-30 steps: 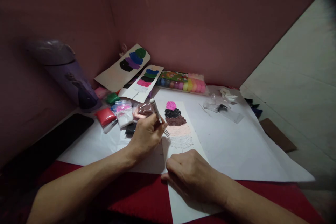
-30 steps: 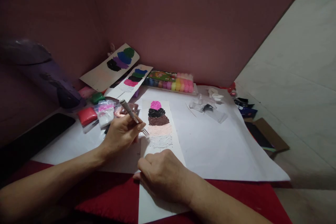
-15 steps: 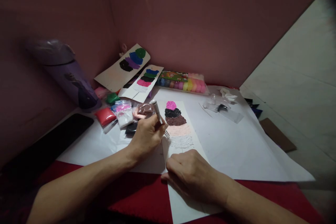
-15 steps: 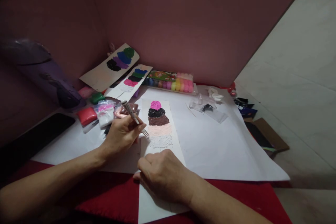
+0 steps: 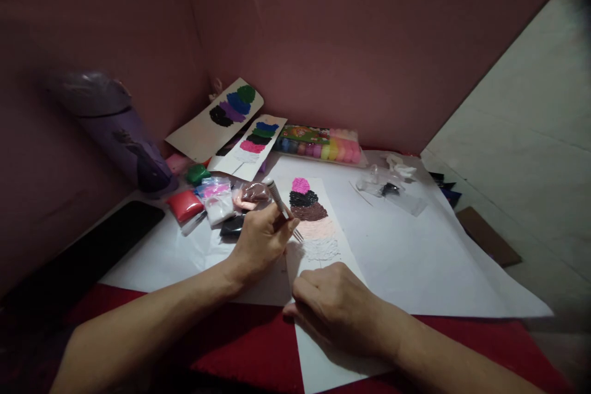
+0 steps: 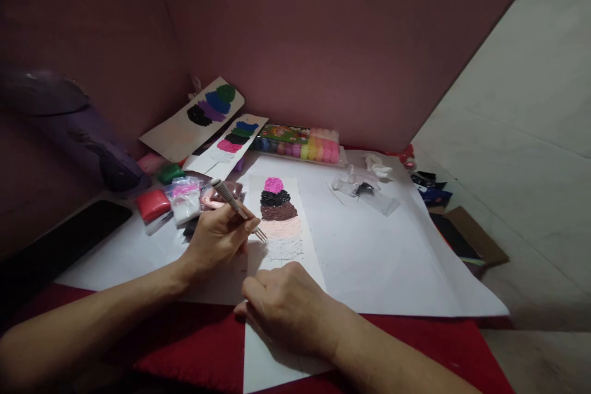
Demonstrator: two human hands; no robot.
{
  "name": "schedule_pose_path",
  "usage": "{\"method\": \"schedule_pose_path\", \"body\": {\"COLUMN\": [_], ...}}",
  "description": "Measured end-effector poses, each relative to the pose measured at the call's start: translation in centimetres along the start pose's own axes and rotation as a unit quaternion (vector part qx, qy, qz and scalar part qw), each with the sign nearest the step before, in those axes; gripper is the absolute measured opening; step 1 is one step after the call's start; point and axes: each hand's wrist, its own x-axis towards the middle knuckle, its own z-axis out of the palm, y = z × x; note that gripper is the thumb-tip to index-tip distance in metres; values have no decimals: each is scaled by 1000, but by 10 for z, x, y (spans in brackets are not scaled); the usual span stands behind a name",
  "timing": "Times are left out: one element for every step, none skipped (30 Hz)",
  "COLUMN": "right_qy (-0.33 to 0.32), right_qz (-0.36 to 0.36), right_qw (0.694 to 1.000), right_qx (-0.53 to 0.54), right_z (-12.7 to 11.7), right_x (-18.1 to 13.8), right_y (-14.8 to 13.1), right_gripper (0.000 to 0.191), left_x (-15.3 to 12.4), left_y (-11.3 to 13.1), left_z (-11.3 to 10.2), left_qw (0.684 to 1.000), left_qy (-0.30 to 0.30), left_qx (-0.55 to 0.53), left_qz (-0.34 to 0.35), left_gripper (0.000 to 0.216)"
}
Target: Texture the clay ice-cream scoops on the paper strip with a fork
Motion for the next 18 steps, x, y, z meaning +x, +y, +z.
{"method": "schedule_pose_path", "body": {"right_qy": [0, -1, 0, -1, -1, 1, 2, 3, 4, 4, 5, 5, 5, 6, 7, 7, 7, 6], "right_qz": [-1, -2, -3, -3, -3, -3, -2, -2, -2, -2, -1, -1, 0, 0, 1, 2, 2, 1], "right_qw": [1000, 1000, 1000, 1000, 1000, 1000, 1000, 1000, 1000, 1000, 1000, 1000, 1000, 1000, 1000, 1000, 1000, 1000], "right_qx": [0, 1, 3, 6, 8, 10, 11, 12, 13, 13, 11, 10, 8, 6, 5, 4, 2, 1], "right_z": [0, 0, 0, 0, 0, 0, 0, 0, 0, 0, -1, -1, -1, -2, -2, -2, -2, -1], "right_x": [0, 0, 0, 0, 0, 0, 0, 1, 1, 1, 1, 1, 1, 1, 1, 1, 1, 1], "right_y": [0, 0, 0, 0, 1, 1, 1, 1, 1, 0, 0, 0, -1, -1, -1, -1, 0, 0], "right_gripper": [25, 25, 25, 26, 26, 26, 26, 26, 25, 25, 25, 24, 24, 24, 24, 25, 25, 26], "left_x": [0, 0, 0, 0, 0, 1, 1, 1, 2, 2, 2, 3, 3, 3, 3, 3, 3, 3], "left_y": [0, 0, 1, 1, 1, 1, 1, 1, 1, 1, 1, 1, 1, 0, 0, -1, -1, -1], "left_z": [1, 1, 2, 2, 3, 3, 3, 3, 3, 3, 2, 1, 1, 0, -1, -2, -3, -4], "left_qw": [1000, 1000, 1000, 1000, 1000, 1000, 1000, 999, 999, 999, 999, 998, 998, 999, 999, 999, 999, 999], "left_qy": [-3, -4, -5, -4, -3, -2, -2, 0, 2, 6, 10, 14, 16, 17, 17, 19, 20, 23], "left_qx": [0, 2, 6, 11, 15, 20, 25, 29, 34, 38, 42, 44, 43, 40, 37, 32, 29, 24], "left_qz": [-1, -1, 1, 4, 7, 11, 16, 21, 25, 28, 32, 32, 30, 27, 23, 18, 13, 10], "left_gripper": [14, 14, 14, 13, 13, 13, 13, 13, 13, 13, 14, 14, 13, 13, 13, 13, 14, 14]}}
